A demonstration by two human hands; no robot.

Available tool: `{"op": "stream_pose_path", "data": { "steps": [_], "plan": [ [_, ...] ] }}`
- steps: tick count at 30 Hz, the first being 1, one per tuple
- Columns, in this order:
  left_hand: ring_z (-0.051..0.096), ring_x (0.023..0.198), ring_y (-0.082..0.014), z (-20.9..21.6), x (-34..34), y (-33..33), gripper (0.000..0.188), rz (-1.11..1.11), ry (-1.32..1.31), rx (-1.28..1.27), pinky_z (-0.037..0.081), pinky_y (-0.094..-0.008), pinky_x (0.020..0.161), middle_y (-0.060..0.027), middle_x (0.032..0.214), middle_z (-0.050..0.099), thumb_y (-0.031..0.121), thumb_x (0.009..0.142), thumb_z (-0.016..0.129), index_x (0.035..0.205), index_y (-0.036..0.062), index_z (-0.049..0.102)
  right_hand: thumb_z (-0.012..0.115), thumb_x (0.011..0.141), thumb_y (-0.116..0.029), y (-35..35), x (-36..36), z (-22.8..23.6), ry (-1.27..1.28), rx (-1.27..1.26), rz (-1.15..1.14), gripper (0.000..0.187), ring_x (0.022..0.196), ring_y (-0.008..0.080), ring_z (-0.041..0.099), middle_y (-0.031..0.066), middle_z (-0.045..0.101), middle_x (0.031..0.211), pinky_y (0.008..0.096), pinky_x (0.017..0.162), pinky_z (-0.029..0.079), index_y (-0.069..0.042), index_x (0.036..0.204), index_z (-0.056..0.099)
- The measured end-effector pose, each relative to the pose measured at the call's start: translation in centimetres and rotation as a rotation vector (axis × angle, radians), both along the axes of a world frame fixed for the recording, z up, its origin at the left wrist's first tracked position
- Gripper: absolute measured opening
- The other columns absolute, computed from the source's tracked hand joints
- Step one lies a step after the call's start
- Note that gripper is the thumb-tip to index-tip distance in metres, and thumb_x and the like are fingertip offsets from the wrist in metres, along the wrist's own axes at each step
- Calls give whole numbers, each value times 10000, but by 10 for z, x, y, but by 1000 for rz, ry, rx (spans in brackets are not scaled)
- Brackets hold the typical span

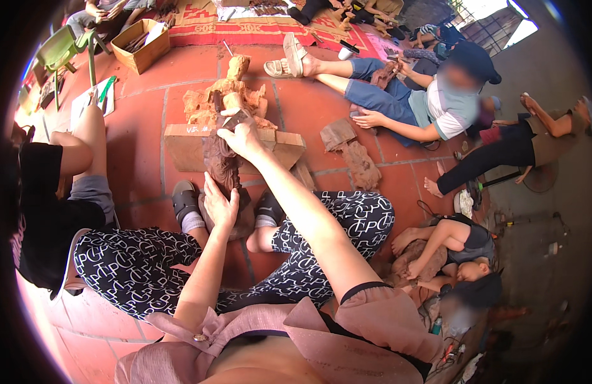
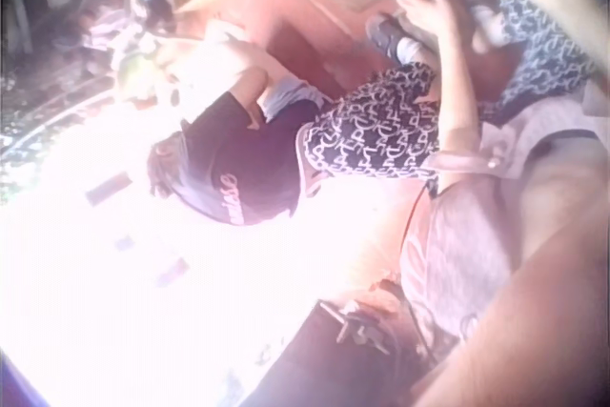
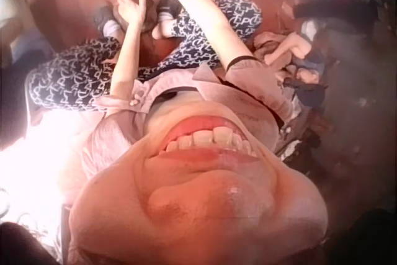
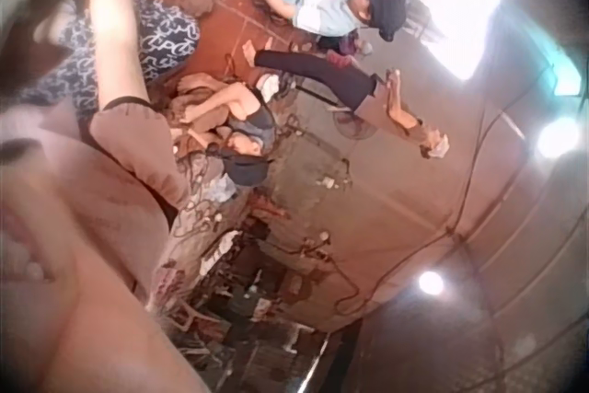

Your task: The person carves a wooden sculpture using a small knife while sitting on the floor. They hold the wood steady with one hand and carefully shape it with the other, occasionally adjusting their grip.

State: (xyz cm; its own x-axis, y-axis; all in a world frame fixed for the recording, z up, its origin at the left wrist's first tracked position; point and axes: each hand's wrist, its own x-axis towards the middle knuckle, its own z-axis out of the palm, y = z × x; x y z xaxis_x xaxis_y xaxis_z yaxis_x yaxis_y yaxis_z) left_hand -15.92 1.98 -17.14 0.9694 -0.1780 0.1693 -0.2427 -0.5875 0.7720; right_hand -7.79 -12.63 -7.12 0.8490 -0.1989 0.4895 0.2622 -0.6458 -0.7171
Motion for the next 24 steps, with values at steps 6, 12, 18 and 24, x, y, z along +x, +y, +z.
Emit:
{"op": "stream_pose_path", "data": {
  "steps": [6,12,18,24],
  "plan": [
    [482,1064,-397,6,-5,1,902,1,57,6,362,-447,942,-251,1336,361,267,718,652,1418,1,149,722,662,-53,4,-3,-7,21,84,15,261,848,262,597,121,602,904,358,773,470,-8,866,566],
    [456,1114,-394,6,-5,-3,899,-10,63,-21,355,-454,952,-251,1341,356,279,725,643,1420,1,146,726,661,-66,-5,-2,-7,19,57,39,256,884,255,588,116,592,929,360,803,465,-7,845,559],
    [411,1186,-405,-3,0,-2,903,-18,49,-53,335,-460,990,-258,1360,319,284,723,648,1417,-2,147,732,683,-96,-1,-4,14,21,-4,55,288,689,172,605,69,607,755,291,663,490,-8,912,581],
    [406,1156,-363,7,23,14,773,177,35,-171,369,-426,963,-226,1278,344,212,713,672,1365,39,296,593,896,-206,-12,-17,39,7,5,-5,194,630,91,579,14,594,698,232,637,481,-12,892,589]
  ]
}}
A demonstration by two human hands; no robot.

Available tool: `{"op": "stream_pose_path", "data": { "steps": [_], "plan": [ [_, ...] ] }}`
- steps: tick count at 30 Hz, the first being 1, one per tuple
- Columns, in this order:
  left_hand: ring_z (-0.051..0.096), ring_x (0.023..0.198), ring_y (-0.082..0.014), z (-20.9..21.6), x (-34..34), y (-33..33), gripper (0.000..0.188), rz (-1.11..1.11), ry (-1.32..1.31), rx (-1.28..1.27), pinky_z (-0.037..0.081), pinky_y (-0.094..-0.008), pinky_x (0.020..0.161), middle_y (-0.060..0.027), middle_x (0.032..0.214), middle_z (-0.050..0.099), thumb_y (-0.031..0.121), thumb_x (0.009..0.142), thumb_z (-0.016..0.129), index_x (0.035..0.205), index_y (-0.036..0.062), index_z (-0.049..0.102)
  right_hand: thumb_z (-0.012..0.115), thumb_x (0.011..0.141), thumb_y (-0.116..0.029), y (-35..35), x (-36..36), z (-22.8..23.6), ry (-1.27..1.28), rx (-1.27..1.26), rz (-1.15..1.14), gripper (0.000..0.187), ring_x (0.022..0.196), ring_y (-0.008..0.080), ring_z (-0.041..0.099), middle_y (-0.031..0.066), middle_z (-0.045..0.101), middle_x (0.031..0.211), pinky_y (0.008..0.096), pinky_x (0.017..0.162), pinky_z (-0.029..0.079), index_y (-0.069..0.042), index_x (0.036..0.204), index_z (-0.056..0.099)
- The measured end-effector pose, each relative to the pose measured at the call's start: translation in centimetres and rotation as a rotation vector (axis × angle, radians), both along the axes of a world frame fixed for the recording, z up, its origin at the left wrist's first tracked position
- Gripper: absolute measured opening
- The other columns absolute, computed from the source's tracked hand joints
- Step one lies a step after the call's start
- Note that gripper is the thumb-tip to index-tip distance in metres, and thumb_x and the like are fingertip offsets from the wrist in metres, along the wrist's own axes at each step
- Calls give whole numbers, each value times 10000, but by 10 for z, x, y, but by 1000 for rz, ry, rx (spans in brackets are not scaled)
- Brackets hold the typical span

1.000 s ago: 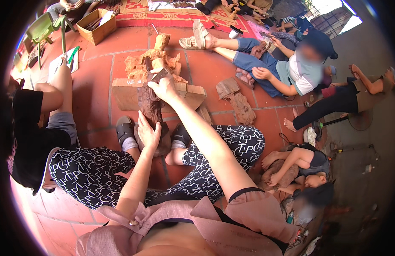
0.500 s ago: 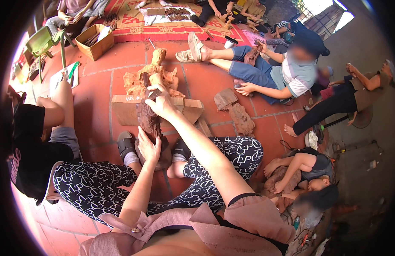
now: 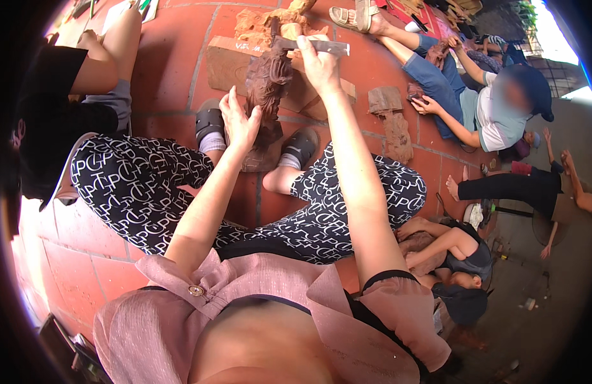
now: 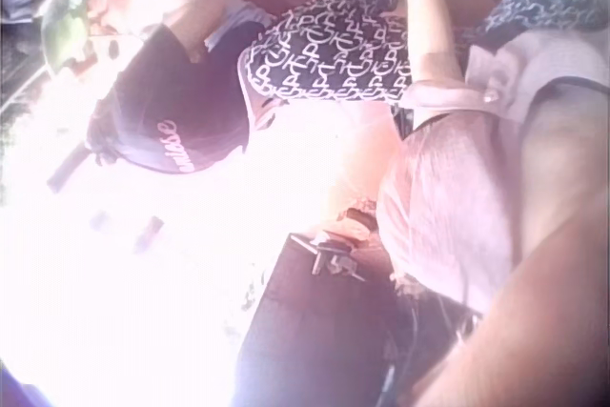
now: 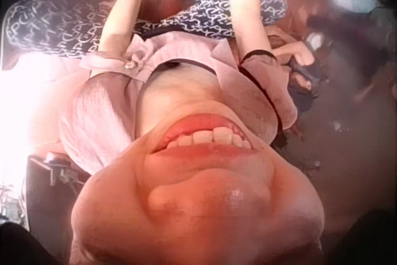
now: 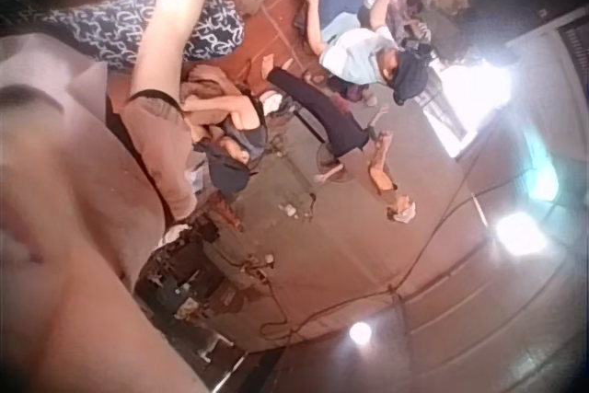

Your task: The person carves a wooden sculpture using a small knife while sitting on the floor. They hold the wood steady with one hand and carefully shape it with the other, occasionally adjusting their grip.

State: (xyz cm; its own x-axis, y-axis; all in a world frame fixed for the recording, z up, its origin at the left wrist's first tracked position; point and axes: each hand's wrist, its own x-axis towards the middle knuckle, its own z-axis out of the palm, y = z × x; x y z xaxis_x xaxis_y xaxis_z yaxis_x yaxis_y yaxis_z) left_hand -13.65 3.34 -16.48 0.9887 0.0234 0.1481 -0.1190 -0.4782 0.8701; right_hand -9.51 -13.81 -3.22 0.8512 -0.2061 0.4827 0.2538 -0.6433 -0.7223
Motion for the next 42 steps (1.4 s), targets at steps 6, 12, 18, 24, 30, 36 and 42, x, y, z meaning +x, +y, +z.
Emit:
{"op": "stream_pose_path", "data": {
  "steps": [6,12,18,24,30,36,42],
  "plan": [
    [594,758,-262,66,-19,-33,635,-462,37,-456,494,-370,710,-116,946,564,108,753,594,1337,29,357,598,878,-169,4,-10,-7,185,191,-1,167,576,92,605,48,604,664,251,526,490,-10,835,571],
    [600,657,-223,66,-11,-51,923,-431,1,-401,496,-337,654,-121,927,605,72,734,609,1439,22,15,671,817,-189,11,-4,-15,-27,-123,-49,185,667,120,587,56,632,755,247,628,474,-9,846,639],
    [621,774,-317,70,5,-50,950,-418,28,-372,493,-384,709,-163,921,623,120,745,625,1432,14,-23,727,759,-172,22,3,-29,139,307,-133,176,737,137,586,75,629,906,282,700,468,-12,795,662],
    [633,704,-301,61,21,-64,975,-434,-47,-387,508,-381,652,-154,812,631,77,762,614,1426,15,-96,712,728,-73,9,6,-27,26,-50,-50,165,765,177,593,59,615,780,314,749,474,6,828,608],
    [626,723,-280,73,35,-56,978,-488,46,-397,499,-366,687,-127,797,625,22,731,612,1437,21,-65,713,727,-101,13,7,-16,92,106,-72,175,672,123,562,44,586,764,276,594,461,-29,621,594],
    [628,797,-279,71,26,-62,1007,-543,100,-464,495,-361,730,-151,903,635,28,729,613,1432,35,-108,700,733,-104,3,12,-19,264,190,-80,131,606,82,515,7,572,687,253,542,424,-23,703,601],
    [628,815,-309,63,25,-62,1019,-556,72,-485,503,-385,747,-165,897,627,76,720,609,1418,19,-131,721,729,-131,2,14,-31,81,82,-29,179,726,115,584,51,625,821,265,673,487,-4,818,633]
  ]
}}
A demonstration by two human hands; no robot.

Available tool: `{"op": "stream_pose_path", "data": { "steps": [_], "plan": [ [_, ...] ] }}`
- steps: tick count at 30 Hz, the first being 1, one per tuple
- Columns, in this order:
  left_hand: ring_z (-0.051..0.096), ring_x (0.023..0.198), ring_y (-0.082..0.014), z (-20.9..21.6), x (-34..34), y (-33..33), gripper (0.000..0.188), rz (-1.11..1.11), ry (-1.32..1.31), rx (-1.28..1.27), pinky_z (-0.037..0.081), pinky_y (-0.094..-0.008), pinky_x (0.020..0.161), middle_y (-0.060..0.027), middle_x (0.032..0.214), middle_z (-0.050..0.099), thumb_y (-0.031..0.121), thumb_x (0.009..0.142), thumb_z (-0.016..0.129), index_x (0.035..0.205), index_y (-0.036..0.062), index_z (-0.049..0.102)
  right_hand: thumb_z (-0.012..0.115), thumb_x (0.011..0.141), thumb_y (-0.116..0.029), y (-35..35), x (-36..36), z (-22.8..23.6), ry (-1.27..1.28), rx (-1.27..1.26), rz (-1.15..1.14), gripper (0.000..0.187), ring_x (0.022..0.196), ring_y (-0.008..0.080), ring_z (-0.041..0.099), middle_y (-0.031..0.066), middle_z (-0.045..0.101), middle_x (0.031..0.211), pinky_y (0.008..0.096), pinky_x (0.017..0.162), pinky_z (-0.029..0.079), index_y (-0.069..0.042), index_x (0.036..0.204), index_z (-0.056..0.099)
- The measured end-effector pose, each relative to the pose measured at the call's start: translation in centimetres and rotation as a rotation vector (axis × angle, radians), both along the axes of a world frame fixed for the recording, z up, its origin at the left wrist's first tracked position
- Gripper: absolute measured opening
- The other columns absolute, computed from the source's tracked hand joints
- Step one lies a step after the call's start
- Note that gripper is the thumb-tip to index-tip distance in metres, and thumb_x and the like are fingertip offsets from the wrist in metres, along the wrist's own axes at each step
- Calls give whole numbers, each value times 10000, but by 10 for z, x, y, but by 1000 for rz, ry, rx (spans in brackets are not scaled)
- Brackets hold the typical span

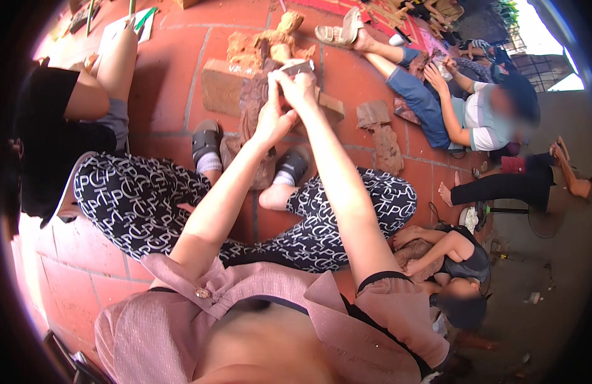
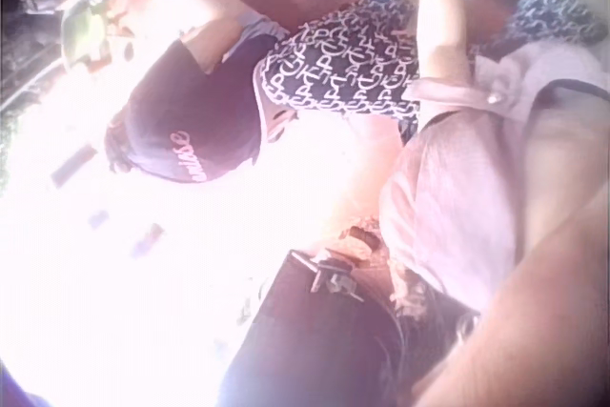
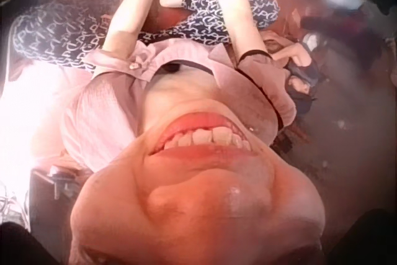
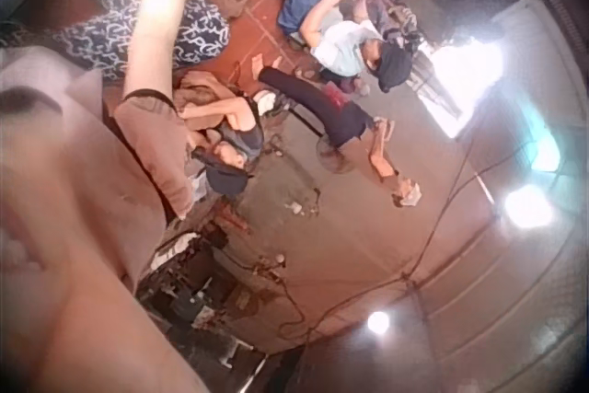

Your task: The person carves a wooden sculpture using a small knife while sitting on the floor. They hold the wood steady with one hand and carefully shape it with the other, occasionally adjusting their grip.

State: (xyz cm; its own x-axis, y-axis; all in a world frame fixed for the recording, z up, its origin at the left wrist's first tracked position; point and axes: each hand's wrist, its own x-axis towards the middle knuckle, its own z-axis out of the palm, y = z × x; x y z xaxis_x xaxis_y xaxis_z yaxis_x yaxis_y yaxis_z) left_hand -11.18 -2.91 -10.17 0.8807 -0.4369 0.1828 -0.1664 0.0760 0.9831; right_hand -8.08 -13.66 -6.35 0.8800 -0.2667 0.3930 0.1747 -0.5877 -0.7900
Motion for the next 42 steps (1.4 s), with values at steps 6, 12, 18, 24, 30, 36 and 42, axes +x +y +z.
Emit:
{"op": "stream_pose_path", "data": {
  "steps": [6,12,18,24,30,36,42],
  "plan": [
    [619,821,-301,17,-10,7,985,20,-41,80,470,-369,821,-206,1101,596,104,725,603,1442,69,-71,690,793,-100,-1,-2,8,208,448,-51,218,807,117,612,38,629,869,268,755,513,1,968,608],
    [614,747,-272,14,-14,8,991,44,-21,91,489,-365,747,-196,1102,596,94,718,604,1449,80,-66,717,774,-138,15,-7,33,348,150,-90,217,806,123,608,32,634,909,247,763,477,-4,927,642],
    [607,717,-229,12,-13,5,987,31,20,35,493,-336,704,-183,1080,608,78,712,609,1460,101,-35,727,768,-151,6,-1,18,263,200,-147,190,769,86,575,3,642,860,232,728,465,-28,900,667],
    [602,688,-218,4,-11,6,986,34,41,10,493,-327,694,-182,1090,606,67,705,610,1464,119,-17,699,768,-143,5,-2,7,84,-56,-52,156,580,61,501,-32,567,637,232,552,443,-15,837,643],
    [604,682,-213,-1,-15,6,980,90,-24,11,492,-317,680,-175,1097,610,60,702,604,1465,114,-8,697,774,-128,16,-5,0,34,305,-85,256,621,68,575,12,620,671,229,576,479,47,948,628],
    [605,684,-212,2,-6,4,968,76,23,16,493,-317,683,-181,1126,601,64,696,597,1468,119,16,696,784,-134,16,-1,7,55,75,-102,207,633,73,592,40,662,704,229,574,474,31,904,656],
    [600,690,-195,23,-3,11,755,206,24,-112,500,-319,683,-129,978,639,55,723,581,1405,111,261,705,781,-198,5,15,32,112,4,-1,191,580,64,593,22,658,638,241,539,471,-8,783,698]
  ]
}}
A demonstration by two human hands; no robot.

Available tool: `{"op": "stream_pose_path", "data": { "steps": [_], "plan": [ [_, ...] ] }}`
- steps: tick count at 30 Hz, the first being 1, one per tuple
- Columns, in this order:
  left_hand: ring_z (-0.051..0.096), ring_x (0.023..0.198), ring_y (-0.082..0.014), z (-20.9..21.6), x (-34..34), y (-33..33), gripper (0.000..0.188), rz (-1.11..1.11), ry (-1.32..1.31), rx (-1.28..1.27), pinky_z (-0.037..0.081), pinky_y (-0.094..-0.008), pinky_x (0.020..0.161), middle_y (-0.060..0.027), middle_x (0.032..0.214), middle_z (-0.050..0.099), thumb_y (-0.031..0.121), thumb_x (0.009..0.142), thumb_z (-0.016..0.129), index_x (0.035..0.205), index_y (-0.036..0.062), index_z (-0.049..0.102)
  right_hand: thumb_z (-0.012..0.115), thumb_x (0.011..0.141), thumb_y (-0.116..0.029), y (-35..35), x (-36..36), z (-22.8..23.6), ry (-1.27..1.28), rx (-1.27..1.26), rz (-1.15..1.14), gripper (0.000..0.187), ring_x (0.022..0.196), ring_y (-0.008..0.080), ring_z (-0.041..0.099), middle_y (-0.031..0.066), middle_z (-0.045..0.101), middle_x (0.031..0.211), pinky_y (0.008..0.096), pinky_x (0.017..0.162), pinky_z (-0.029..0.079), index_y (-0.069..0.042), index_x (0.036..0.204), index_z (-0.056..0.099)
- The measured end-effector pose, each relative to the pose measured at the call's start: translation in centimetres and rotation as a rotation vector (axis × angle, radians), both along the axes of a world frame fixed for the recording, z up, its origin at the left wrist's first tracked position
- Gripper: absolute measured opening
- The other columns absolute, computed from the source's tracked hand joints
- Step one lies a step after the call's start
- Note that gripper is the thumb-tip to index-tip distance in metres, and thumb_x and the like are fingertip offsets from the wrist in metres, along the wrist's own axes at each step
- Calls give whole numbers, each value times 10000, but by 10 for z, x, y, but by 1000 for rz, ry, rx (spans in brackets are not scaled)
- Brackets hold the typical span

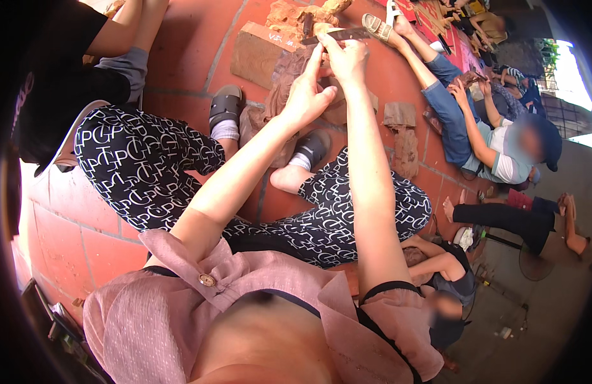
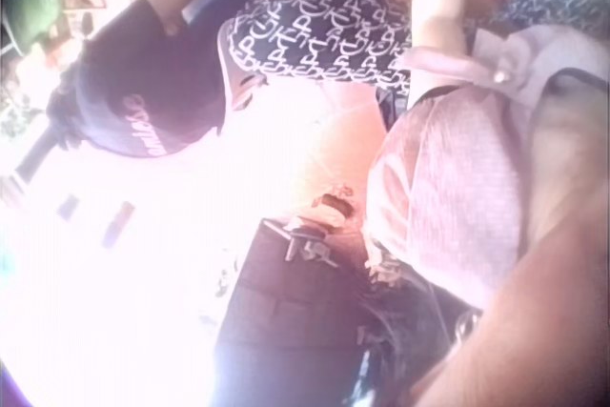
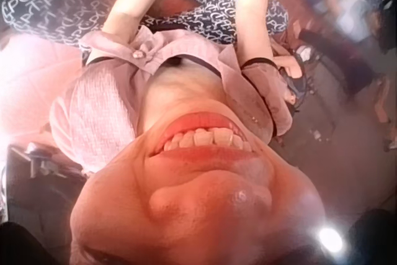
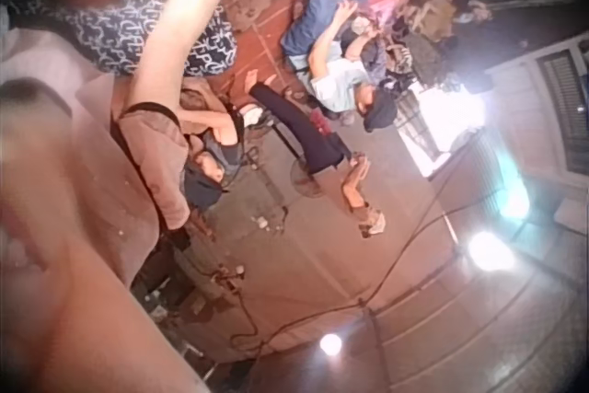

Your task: The person carves a wooden sculpture using a small knife while sitting on the floor. They hold the wood steady with one hand and carefully shape it with the other, occasionally adjusting their grip.

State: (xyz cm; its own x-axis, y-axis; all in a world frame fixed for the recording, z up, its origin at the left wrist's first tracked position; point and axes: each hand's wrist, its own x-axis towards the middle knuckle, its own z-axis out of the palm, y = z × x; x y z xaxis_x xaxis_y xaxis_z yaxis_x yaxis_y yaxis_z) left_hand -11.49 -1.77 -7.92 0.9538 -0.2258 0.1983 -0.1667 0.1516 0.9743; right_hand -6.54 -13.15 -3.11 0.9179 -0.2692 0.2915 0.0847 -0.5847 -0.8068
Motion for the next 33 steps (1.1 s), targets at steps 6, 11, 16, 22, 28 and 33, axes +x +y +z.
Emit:
{"op": "stream_pose_path", "data": {
  "steps": [6,11,16,22,28,33],
  "plan": [
    [624,754,-248,7,81,27,309,273,-160,48,495,-352,736,-105,786,618,98,766,583,1068,87,649,700,755,-353,0,23,19,366,-446,124,379,588,141,630,55,621,570,290,577,487,3,636,646],
    [632,807,-346,52,118,35,266,-67,-464,238,495,-404,731,-225,843,634,236,786,606,905,2,650,726,737,-197,12,19,20,219,-228,219,203,784,150,669,78,687,764,286,704,511,-28,818,651],
    [622,830,-375,72,129,34,264,-249,-495,341,485,-427,730,-235,878,613,223,799,609,849,-36,604,715,733,-131,4,25,7,111,-432,170,218,801,179,674,82,691,798,293,728,518,-48,921,641],
    [592,834,-402,69,130,31,252,-194,-721,397,478,-442,746,-234,1083,503,212,800,598,830,-37,574,724,730,-182,2,20,6,89,-499,127,282,834,215,667,104,683,829,322,738,521,-52,962,631],
    [592,826,-395,72,129,23,255,-157,-657,447,476,-452,750,-234,1055,509,218,810,568,837,-35,577,771,679,-213,8,28,10,116,-537,56,383,895,246,644,126,668,883,352,737,514,-40,975,599],
    [596,811,-394,72,139,16,248,-211,-649,488,481,-454,743,-239,999,531,206,796,559,865,-30,581,783,674,-256,-1,31,3,159,-545,48,375,868,248,654,111,680,854,350,765,516,-59,956,633]
  ]
}}
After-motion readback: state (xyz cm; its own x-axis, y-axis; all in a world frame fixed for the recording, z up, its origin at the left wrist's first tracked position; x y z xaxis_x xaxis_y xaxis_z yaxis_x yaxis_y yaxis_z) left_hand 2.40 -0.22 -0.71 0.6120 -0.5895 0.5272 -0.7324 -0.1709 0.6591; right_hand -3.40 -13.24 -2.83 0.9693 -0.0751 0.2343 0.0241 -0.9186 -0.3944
